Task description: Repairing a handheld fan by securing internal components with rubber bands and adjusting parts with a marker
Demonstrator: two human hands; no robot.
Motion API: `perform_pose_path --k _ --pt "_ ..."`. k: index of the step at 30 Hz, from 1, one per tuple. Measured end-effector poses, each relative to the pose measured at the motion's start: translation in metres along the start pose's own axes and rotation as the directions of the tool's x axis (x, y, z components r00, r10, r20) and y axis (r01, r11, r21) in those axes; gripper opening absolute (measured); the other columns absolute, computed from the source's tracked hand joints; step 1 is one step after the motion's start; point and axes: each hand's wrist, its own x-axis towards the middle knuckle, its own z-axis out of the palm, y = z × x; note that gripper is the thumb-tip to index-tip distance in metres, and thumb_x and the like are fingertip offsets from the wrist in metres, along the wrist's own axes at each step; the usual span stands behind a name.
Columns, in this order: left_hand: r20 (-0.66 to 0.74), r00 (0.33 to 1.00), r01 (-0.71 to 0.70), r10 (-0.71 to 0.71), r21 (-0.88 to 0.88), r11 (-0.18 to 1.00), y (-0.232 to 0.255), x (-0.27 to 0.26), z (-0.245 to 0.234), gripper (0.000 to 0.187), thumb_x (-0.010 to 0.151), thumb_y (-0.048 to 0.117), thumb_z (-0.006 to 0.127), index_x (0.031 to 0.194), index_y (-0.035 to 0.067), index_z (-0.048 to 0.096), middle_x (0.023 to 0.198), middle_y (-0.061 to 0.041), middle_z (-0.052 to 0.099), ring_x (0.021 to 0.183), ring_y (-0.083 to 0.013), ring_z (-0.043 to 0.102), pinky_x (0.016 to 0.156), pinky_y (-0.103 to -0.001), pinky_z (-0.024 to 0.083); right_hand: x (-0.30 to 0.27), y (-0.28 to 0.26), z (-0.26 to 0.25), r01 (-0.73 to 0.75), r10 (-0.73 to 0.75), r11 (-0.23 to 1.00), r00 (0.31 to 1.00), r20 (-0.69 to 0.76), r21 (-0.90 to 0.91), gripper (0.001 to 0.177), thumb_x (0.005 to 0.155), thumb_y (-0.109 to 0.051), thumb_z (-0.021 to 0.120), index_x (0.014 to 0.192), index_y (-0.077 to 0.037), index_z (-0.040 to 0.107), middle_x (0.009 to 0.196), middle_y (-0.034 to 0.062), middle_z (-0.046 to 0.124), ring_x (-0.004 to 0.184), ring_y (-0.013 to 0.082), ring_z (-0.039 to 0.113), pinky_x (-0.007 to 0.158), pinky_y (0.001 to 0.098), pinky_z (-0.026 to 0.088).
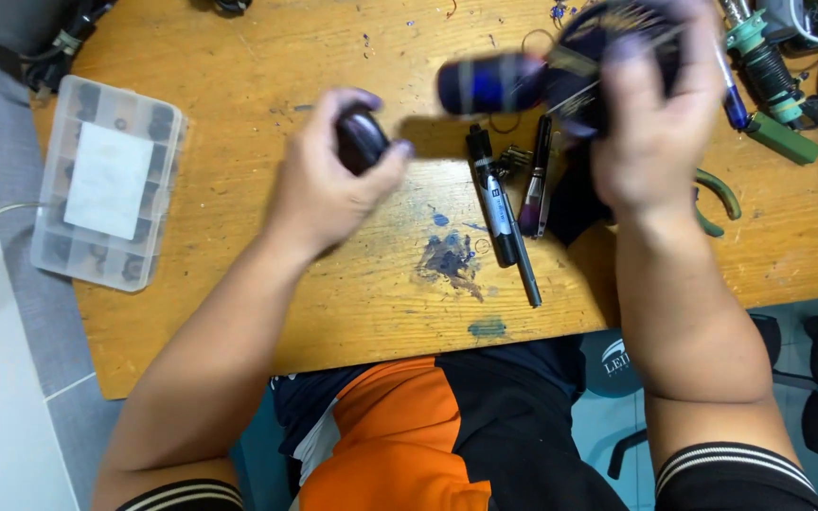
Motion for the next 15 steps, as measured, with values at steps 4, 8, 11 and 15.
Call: perform_pose_path --k 4,8,11,15 --pt "-0.004 1.000 0.013 -0.012 0.223 0.975 0.001 0.002 -0.018 0.072 0.101 0.051 0.084 0.153 0.009 0.061 0.132 -0.011 0.060 0.110 -0.0297 0.073 0.093 -0.046 0.069 -0.006 0.005 -0.010 -0.303 0.346 0.864 0.937 -0.037 0.402 0.062 0.126 -0.043 0.071 0.177 -0.016 0.049 0.131 0.0159 0.065 0.087 0.0321 0.072 0.060 0.0443 0.063" --pt "-0.008 0.996 -0.076 0.086 0.384 0.920 -0.002 0.001 -0.018 0.069 0.108 0.036 0.074 0.163 0.002 0.050 0.161 -0.024 0.063 0.146 -0.0459 0.060 0.120 -0.068 0.046 -0.006 -0.007 0.002 -0.343 0.332 0.827 0.937 0.105 0.445 0.055 0.123 -0.055 0.069 0.164 -0.021 0.053 0.134 0.0147 0.059 0.097 0.0309 0.070 0.055 0.0391 0.057" --pt "-0.042 0.988 -0.115 0.150 0.453 0.884 -0.006 0.001 -0.016 0.059 0.110 0.030 0.068 0.160 0.001 0.055 0.156 -0.020 0.068 0.144 -0.0427 0.059 0.120 -0.067 0.047 -0.009 -0.014 0.012 -0.360 0.335 0.757 0.930 0.149 0.546 0.040 0.121 -0.044 0.066 0.150 -0.019 0.053 0.132 0.0136 0.057 0.105 0.0309 0.068 0.058 0.0407 0.058" --pt "-0.172 0.924 -0.165 0.341 0.625 0.763 -0.012 -0.009 -0.011 0.086 0.110 0.053 0.073 0.174 0.006 0.041 0.173 -0.017 0.050 0.157 -0.0373 0.046 0.122 -0.057 0.054 -0.022 -0.016 0.016 -0.502 0.438 0.479 0.848 0.300 0.720 0.046 0.111 -0.033 0.073 0.149 -0.026 0.047 0.157 0.0236 0.051 0.134 0.0523 0.067 0.082 0.0670 0.072"
